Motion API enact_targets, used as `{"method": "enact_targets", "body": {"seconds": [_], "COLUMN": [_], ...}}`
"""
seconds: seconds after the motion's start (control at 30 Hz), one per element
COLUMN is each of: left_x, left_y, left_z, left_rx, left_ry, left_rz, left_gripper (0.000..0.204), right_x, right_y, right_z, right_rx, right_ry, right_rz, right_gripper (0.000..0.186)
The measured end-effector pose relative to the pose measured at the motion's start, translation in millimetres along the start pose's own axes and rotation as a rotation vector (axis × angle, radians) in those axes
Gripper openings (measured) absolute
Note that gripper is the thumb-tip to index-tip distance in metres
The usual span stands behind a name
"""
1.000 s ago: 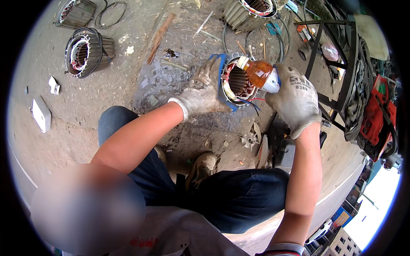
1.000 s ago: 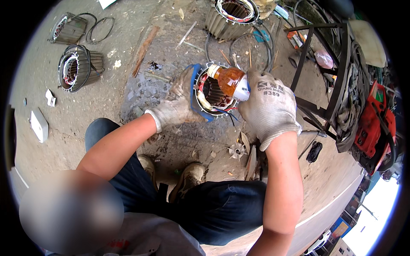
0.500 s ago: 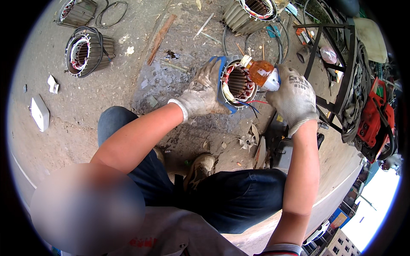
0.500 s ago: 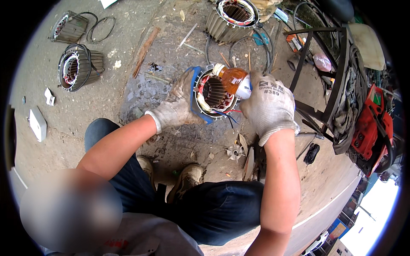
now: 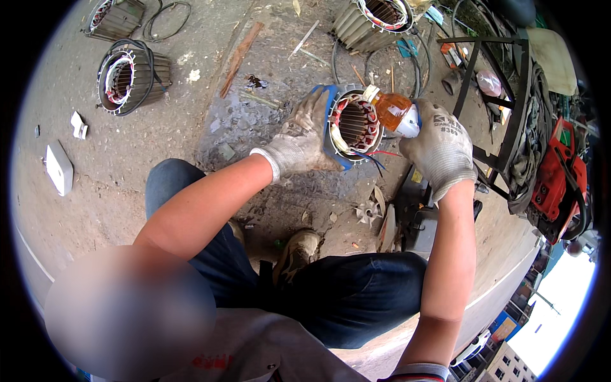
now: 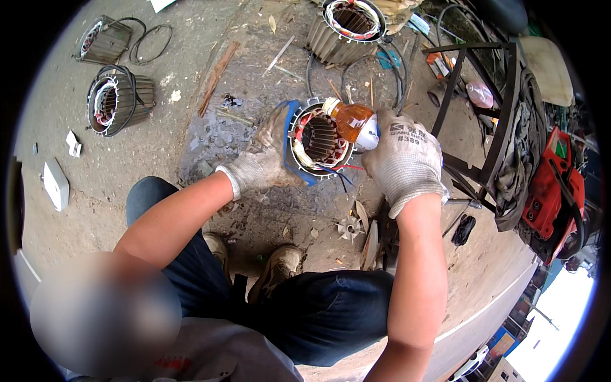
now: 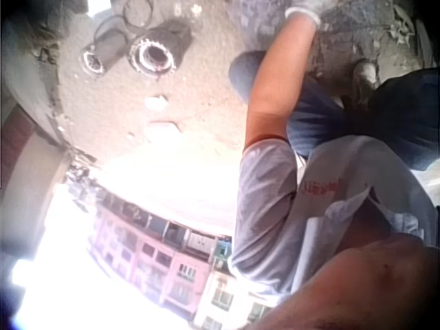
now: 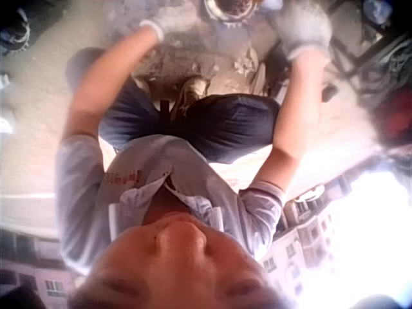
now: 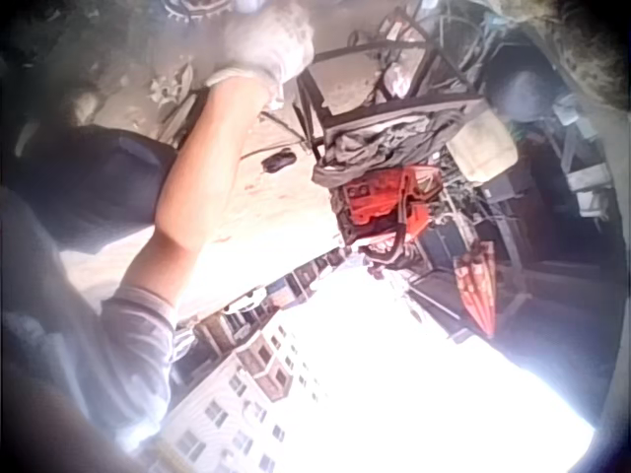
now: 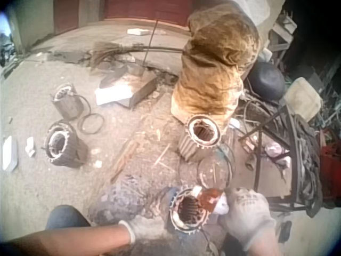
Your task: The person sits on the floor and pours a liquid from a plastic bottle into the slots of several motor stators. They handle the stators one by one, rotating them to ensure the liquid reaches the internal windings.
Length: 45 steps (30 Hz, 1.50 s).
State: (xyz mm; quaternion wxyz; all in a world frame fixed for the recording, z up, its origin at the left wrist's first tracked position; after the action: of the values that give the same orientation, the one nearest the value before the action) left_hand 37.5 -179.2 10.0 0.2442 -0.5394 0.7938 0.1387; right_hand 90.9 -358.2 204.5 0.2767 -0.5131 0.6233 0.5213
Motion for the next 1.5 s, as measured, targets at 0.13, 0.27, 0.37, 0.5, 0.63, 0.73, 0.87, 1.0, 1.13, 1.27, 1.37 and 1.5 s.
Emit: {"method": "enact_targets", "body": {"seconds": [0.13,0.27,0.37,0.5,0.63,0.73,0.87,1.0,1.13,1.27,1.37,1.5], "left_x": [1,-1,-1,-1,1,0,1,2,4,-1,-1,5], "left_y": [1,2,2,1,-1,0,2,1,-1,1,1,1], "left_z": [-1,-3,-3,-3,0,-1,-2,1,4,-1,-2,9], "left_rx": [0.000,0.010,-0.001,-0.037,0.003,-0.013,-0.039,-0.032,-0.015,-0.019,-0.008,0.001], "left_ry": [-0.004,0.006,-0.006,-0.021,-0.014,-0.023,-0.048,-0.056,-0.066,-0.001,0.002,-0.004], "left_rz": [-0.002,-0.019,0.012,0.048,0.035,0.032,0.026,0.047,0.052,0.029,0.023,0.027], "left_gripper": [0.147,0.146,0.148,0.148,0.149,0.150,0.151,0.152,0.151,0.146,0.146,0.147], "right_x": [-1,-2,-3,-2,4,1,1,1,1,4,7,7], "right_y": [-1,0,0,-1,-3,-1,0,1,3,1,-1,-2], "right_z": [1,1,0,-2,-8,-6,-5,-6,-5,-10,-13,-13], "right_rx": [0.000,0.003,0.006,0.018,0.032,0.030,0.018,0.024,0.010,0.026,0.033,0.042], "right_ry": [0.003,0.000,0.003,0.015,0.019,0.024,0.027,0.034,0.053,0.046,0.038,0.048], "right_rz": [0.001,-0.023,-0.014,0.005,-0.002,0.005,0.006,0.008,-0.022,0.002,-0.005,0.004], "right_gripper": [0.043,0.043,0.044,0.045,0.046,0.046,0.047,0.048,0.046,0.045,0.044,0.043]}}
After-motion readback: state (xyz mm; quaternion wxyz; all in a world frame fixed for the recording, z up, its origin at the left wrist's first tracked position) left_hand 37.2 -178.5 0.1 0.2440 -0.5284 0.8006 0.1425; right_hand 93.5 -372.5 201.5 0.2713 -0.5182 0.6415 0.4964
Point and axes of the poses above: each hand's wrist, its own y-axis away from the middle knuckle, its own x-axis out of the palm, z = x × y, the point moved 3 cm from there along -y, towards the middle knuckle, and after that the axes turned 7 degrees about y, right-handed, at the moved point
